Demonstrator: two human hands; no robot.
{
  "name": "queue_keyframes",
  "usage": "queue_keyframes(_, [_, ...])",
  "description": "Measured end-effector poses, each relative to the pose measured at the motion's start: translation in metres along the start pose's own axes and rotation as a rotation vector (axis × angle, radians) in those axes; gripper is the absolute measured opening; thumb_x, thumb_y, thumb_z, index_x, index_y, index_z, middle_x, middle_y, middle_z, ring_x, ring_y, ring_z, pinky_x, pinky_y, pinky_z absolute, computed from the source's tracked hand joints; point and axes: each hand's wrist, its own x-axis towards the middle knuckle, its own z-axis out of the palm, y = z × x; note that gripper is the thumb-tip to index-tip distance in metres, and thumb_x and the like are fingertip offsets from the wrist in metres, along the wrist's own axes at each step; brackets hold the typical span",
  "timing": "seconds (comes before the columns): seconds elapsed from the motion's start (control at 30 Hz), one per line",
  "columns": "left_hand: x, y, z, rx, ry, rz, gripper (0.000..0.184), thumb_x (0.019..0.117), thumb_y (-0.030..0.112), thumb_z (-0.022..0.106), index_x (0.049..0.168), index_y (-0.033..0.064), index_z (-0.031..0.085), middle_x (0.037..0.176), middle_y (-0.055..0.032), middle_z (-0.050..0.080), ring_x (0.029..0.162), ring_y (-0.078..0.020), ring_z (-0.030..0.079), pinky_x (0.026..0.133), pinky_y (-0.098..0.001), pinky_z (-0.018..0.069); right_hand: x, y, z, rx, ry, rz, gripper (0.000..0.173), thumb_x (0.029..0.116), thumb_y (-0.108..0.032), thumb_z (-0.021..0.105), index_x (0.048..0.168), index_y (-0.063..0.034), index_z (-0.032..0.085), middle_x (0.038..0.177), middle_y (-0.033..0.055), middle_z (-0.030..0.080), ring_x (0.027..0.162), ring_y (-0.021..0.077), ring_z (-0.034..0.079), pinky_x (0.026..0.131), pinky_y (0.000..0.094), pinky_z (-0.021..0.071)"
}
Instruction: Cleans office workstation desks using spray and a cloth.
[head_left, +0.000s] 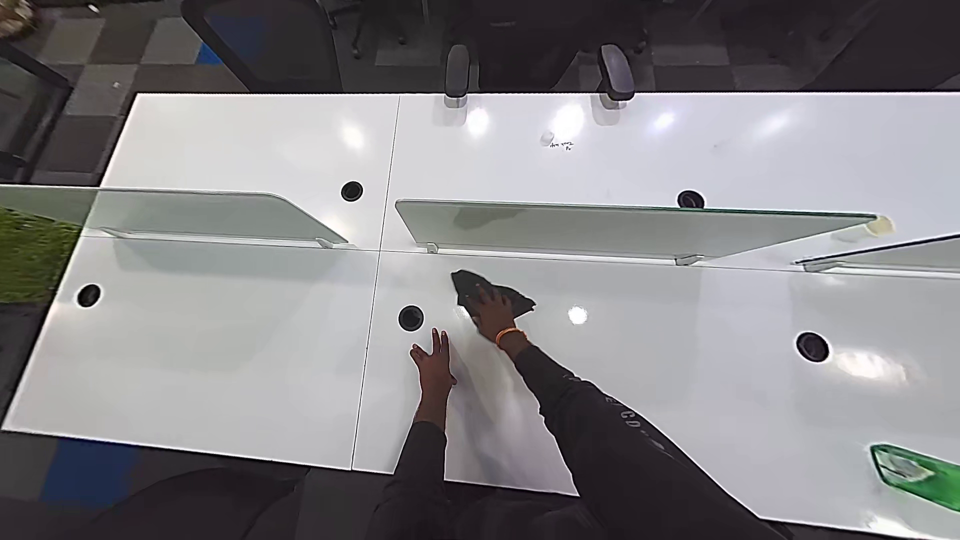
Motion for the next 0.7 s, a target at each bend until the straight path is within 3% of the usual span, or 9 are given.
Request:
queue_keyframes(0.13, [0.001,-0.005,-0.006,0.027,-0.030,0.034,0.138,0.0626,0.044,0.095,0.168,0.0221,0.009,0.176,-0.0016,-0.003,0.149,-0.0564,0.028,0.113,-0.0780,0.0219,-0.055,-0.032,0.039,-0.020,-0.121,-0.113,0.062,0.0980,-0.027,0.063,0.156,-0.0374,0.044,0.173,0.0030,0.022,0.156,0.0450,0.020,0.115,0.0754,0.0249])
queue_keyframes(0.27, [0.003,-0.012,-0.003,-0.017,0.016,0.059,0.141,0.0583,0.049,0.096,0.168,0.0257,0.010,0.176,-0.0012,-0.001,0.150,-0.0575,0.024,0.112,-0.0808,0.0208,-0.094,0.006,0.050,-0.042,-0.056,-0.119,0.055,0.0991,-0.029,0.063,0.151,-0.0395,0.050,0.169,0.0008,0.031,0.152,0.0414,0.033,0.112,0.0720,0.0323])
queue_keyframes(0.37, [-0.002,-0.012,0.003,-0.037,0.035,0.054,0.140,0.0590,0.045,0.096,0.168,0.0261,0.011,0.176,-0.0021,-0.002,0.152,-0.0585,0.017,0.110,-0.0830,0.0199,-0.117,0.062,0.032,-0.045,0.043,0.102,0.056,0.0985,-0.036,0.063,0.153,-0.0381,0.049,0.168,0.0067,0.032,0.145,0.0446,0.040,0.106,0.0735,0.0368])
queue_keyframes(0.43, [-0.009,-0.017,0.004,-0.016,0.028,0.066,0.137,0.0615,0.039,0.096,0.168,0.0256,0.012,0.176,-0.0053,-0.001,0.152,-0.0580,0.015,0.110,-0.0844,0.0178,-0.134,0.101,0.016,-0.041,0.103,0.298,0.059,0.0975,-0.040,0.064,0.154,-0.0364,0.048,0.168,0.0104,0.032,0.139,0.0486,0.046,0.098,0.0731,0.0446])
queue_keyframes(0.53, [-0.035,-0.038,0.027,0.015,-0.002,0.074,0.134,0.0625,0.031,0.096,0.168,0.0275,0.013,0.175,-0.0089,-0.001,0.152,-0.0583,0.017,0.110,-0.0846,0.0180,-0.159,0.143,0.015,-0.001,0.145,0.551,0.062,0.0987,-0.042,0.063,0.157,-0.0382,0.043,0.170,0.0089,0.028,0.139,0.0525,0.044,0.092,0.0740,0.0479])
queue_keyframes(0.6, [-0.061,-0.058,0.051,-0.002,-0.003,0.065,0.134,0.0619,0.028,0.096,0.168,0.0286,0.013,0.175,-0.0100,-0.001,0.152,-0.0592,0.016,0.111,-0.0845,0.0182,-0.164,0.141,0.021,0.024,0.143,0.649,0.064,0.0998,-0.044,0.061,0.160,-0.0383,0.038,0.172,0.0079,0.023,0.141,0.0530,0.041,0.093,0.0743,0.0469])
queue_keyframes(0.7, [-0.107,-0.087,0.094,-0.015,-0.006,0.025,0.134,0.0628,0.027,0.096,0.167,0.0312,0.012,0.175,-0.0103,-0.003,0.151,-0.0601,0.016,0.111,-0.0836,0.0187,-0.158,0.097,0.036,0.059,0.137,0.657,0.069,0.0982,-0.044,0.063,0.161,-0.0328,0.037,0.172,0.0126,0.021,0.147,0.0541,0.032,0.101,0.0785,0.0384])
